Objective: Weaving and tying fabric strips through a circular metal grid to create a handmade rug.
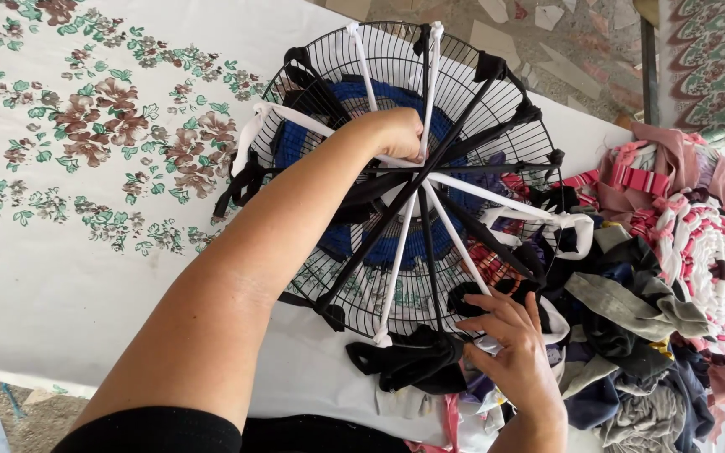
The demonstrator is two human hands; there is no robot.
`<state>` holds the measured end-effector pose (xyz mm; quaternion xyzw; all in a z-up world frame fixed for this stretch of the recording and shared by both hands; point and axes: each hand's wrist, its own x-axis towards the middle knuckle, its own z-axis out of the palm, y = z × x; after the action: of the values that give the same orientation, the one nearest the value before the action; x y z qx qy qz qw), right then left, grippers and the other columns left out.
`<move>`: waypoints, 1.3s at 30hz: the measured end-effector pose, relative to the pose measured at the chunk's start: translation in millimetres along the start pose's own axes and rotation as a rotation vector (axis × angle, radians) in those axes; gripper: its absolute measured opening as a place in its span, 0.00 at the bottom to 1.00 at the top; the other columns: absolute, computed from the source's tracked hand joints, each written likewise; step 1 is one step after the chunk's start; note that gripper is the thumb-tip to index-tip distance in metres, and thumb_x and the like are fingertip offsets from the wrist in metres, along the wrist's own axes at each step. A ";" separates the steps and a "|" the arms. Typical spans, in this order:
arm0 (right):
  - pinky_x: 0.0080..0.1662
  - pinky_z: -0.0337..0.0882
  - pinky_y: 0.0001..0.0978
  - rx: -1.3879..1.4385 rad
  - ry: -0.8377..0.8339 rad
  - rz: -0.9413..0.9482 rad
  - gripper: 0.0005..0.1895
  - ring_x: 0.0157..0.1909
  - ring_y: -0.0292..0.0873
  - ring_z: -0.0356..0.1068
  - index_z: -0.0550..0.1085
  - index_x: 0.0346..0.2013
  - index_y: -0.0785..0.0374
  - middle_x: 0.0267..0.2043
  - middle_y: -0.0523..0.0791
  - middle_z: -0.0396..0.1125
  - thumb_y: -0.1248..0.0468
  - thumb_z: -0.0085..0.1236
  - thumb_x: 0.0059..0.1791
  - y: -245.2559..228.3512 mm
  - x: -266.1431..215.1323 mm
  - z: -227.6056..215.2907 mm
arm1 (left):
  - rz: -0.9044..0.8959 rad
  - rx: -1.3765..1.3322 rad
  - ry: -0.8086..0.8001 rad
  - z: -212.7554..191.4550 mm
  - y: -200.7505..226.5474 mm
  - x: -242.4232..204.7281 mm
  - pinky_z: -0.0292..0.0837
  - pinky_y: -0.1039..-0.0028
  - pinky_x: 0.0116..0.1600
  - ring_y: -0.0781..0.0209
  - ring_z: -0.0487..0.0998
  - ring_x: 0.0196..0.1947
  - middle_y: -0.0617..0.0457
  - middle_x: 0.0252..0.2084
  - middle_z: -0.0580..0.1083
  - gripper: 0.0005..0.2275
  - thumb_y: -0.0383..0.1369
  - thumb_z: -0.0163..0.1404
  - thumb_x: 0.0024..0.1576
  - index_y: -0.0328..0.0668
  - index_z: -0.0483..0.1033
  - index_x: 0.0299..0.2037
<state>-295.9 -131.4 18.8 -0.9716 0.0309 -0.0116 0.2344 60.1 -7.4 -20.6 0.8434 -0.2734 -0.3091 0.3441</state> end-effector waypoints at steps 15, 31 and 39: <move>0.44 0.72 0.46 -0.407 0.221 0.166 0.09 0.43 0.55 0.74 0.82 0.38 0.58 0.38 0.50 0.75 0.58 0.60 0.50 7.1 106.6 -6.2 | 0.032 -0.002 0.051 9.5 -11.1 12.3 0.69 0.65 0.53 0.59 0.81 0.40 0.50 0.40 0.81 0.07 0.33 0.62 0.52 0.46 0.85 0.39; 0.33 0.71 0.31 -0.024 0.471 0.084 0.14 0.35 0.41 0.71 0.78 0.46 0.66 0.38 0.47 0.72 0.61 0.62 0.50 -43.8 0.3 -5.9 | 0.255 0.315 0.359 -9.7 0.5 -45.8 0.71 0.63 0.58 0.54 0.73 0.51 0.52 0.47 0.74 0.18 0.37 0.64 0.51 0.44 0.75 0.50; 0.23 0.70 0.32 0.818 0.175 0.649 0.24 0.17 0.42 0.70 0.77 0.35 0.67 0.20 0.51 0.72 0.48 0.45 0.54 44.3 -53.6 56.5 | 0.437 0.341 0.653 -25.7 -35.8 -117.4 0.72 0.63 0.59 0.54 0.74 0.51 0.55 0.44 0.77 0.06 0.29 0.58 0.57 0.45 0.79 0.44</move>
<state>-349.8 -141.5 -52.2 -0.7367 0.3423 -0.0305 0.5824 9.8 104.3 6.4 0.8640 -0.3697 0.1039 0.3256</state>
